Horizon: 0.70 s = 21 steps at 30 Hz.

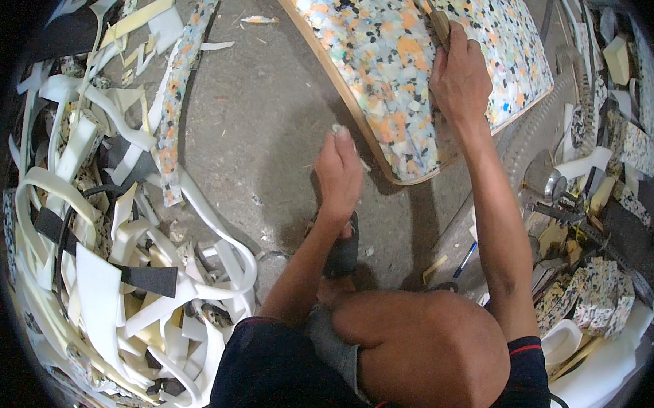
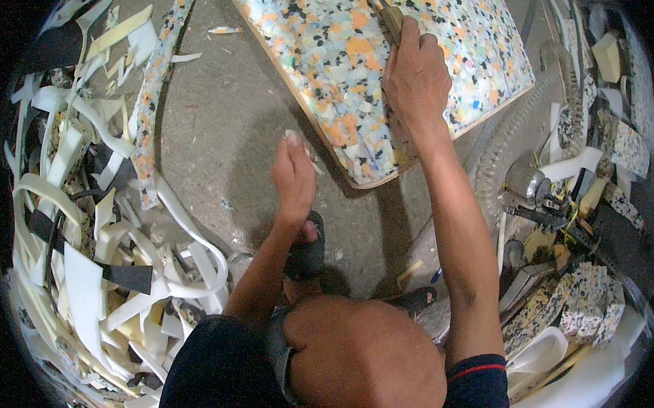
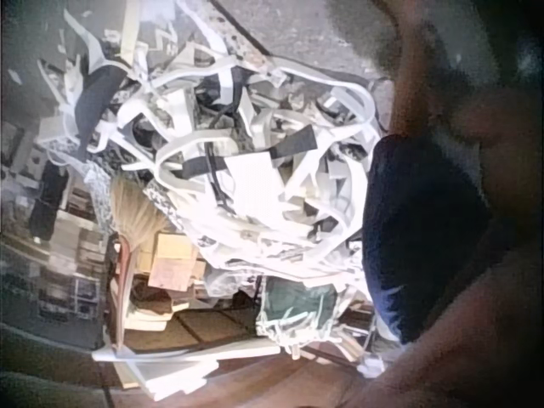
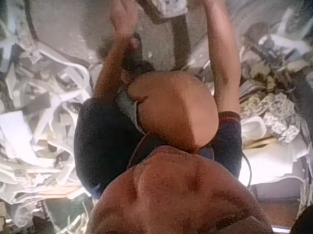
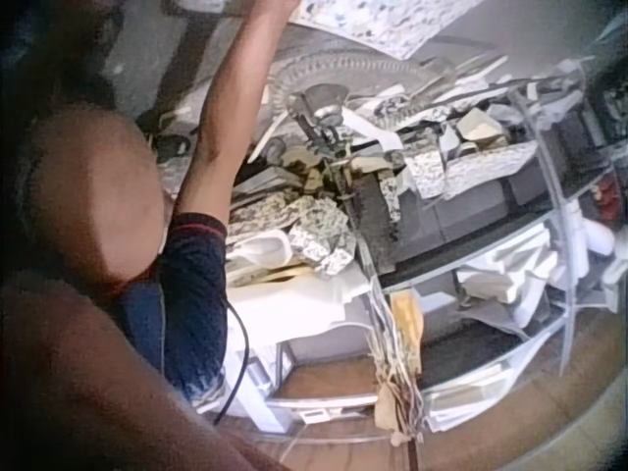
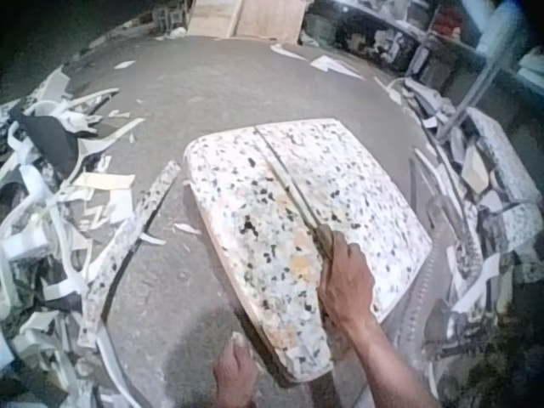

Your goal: The person positions a speckled laminate sheet on the floor, smooths its surface, measures and marks it with a ruler and pen, then uses a utility knife to cut along the marked line and peel away the excess strip.

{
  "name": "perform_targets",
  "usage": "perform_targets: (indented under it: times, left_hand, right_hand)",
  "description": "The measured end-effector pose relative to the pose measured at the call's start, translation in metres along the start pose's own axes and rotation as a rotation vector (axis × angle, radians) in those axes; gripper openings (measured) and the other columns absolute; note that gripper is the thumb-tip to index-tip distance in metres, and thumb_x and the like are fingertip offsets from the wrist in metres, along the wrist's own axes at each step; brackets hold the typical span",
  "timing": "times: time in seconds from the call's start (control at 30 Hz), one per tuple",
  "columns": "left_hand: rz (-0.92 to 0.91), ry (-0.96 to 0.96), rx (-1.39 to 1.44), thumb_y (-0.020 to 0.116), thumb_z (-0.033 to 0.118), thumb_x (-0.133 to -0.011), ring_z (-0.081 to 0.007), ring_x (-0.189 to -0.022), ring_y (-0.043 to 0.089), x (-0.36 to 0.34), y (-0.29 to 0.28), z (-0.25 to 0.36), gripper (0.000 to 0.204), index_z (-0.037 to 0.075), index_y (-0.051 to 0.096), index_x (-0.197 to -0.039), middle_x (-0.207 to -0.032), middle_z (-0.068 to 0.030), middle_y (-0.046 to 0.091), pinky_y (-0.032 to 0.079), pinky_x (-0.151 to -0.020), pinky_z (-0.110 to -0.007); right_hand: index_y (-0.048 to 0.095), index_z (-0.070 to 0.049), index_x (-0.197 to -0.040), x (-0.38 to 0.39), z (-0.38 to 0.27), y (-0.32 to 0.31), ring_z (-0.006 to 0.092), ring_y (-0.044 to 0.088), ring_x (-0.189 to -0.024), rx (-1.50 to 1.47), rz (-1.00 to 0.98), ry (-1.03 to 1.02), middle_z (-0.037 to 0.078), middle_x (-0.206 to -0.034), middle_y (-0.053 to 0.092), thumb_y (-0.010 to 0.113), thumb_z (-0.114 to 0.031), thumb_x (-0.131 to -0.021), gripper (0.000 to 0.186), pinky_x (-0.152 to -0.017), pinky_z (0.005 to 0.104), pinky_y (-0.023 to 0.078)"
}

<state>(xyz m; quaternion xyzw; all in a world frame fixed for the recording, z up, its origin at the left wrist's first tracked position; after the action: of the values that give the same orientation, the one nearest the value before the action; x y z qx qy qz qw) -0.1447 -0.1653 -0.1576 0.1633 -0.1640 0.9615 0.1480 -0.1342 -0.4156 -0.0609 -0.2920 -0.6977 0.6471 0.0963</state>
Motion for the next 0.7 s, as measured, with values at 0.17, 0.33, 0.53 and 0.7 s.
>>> perform_targets:
  times: [0.17, 0.33, 0.53, 0.7]
  left_hand:
    - [0.103, 0.251, -0.036, 0.053, 0.027, -0.106, -0.0223, -0.066, 0.053, -0.044, 0.007, 0.047, 0.033, -0.002, 0.052, -0.09, -0.074, -0.0151, 0.058, 0.046, -0.061, -0.04]
    - [0.23, 0.039, 0.092, 0.053, 0.023, -0.104, -0.0303, -0.086, 0.064, -0.11, -0.025, 0.039, 0.029, -0.005, 0.055, -0.098, -0.089, -0.0225, 0.063, 0.048, -0.078, -0.045]
    - [0.261, 0.117, 0.107, 0.044, 0.031, -0.106, -0.0409, -0.107, 0.063, -0.214, -0.05, 0.102, 0.042, -0.008, 0.057, -0.114, -0.114, -0.0288, 0.065, 0.047, -0.094, -0.049]
    - [0.402, 0.162, -0.145, 0.044, 0.035, -0.105, -0.0504, -0.106, 0.062, -0.26, -0.038, 0.138, 0.047, -0.009, 0.058, -0.113, -0.11, -0.0329, 0.066, 0.044, -0.096, -0.057]
  right_hand:
    - [0.048, -0.009, -0.141, -0.004, -0.005, -0.001, 0.0402, 0.064, -0.092, 0.003, -0.075, 0.05, 0.021, -0.105, 0.06, 0.061, -0.017, -0.097, 0.047, -0.074, 0.0511, 0.053]
    - [0.047, -0.009, -0.143, -0.004, -0.004, -0.002, 0.0399, 0.064, -0.092, 0.001, -0.096, 0.087, 0.021, -0.105, 0.06, 0.06, -0.016, -0.097, 0.049, -0.074, 0.0506, 0.053]
    - [0.048, -0.007, -0.142, -0.002, -0.007, -0.004, 0.0359, 0.062, -0.085, 0.029, -0.029, 0.04, 0.018, -0.099, 0.058, 0.061, -0.012, -0.096, 0.048, -0.068, 0.0465, 0.052]
    - [0.047, -0.008, -0.143, -0.002, -0.009, -0.006, 0.0357, 0.062, -0.085, 0.028, -0.009, 0.021, 0.017, -0.099, 0.057, 0.062, -0.012, -0.095, 0.05, -0.068, 0.0459, 0.052]
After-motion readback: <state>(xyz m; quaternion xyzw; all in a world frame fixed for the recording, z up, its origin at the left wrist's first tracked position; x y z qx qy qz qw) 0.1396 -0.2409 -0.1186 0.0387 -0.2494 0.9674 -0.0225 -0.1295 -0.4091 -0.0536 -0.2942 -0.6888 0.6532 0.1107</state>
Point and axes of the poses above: each hand's wrist, its own x-axis away from the middle knuckle, its own y-axis out of the palm, z = x × y, the point moved 7 cm from there along -x, towards the middle knuckle
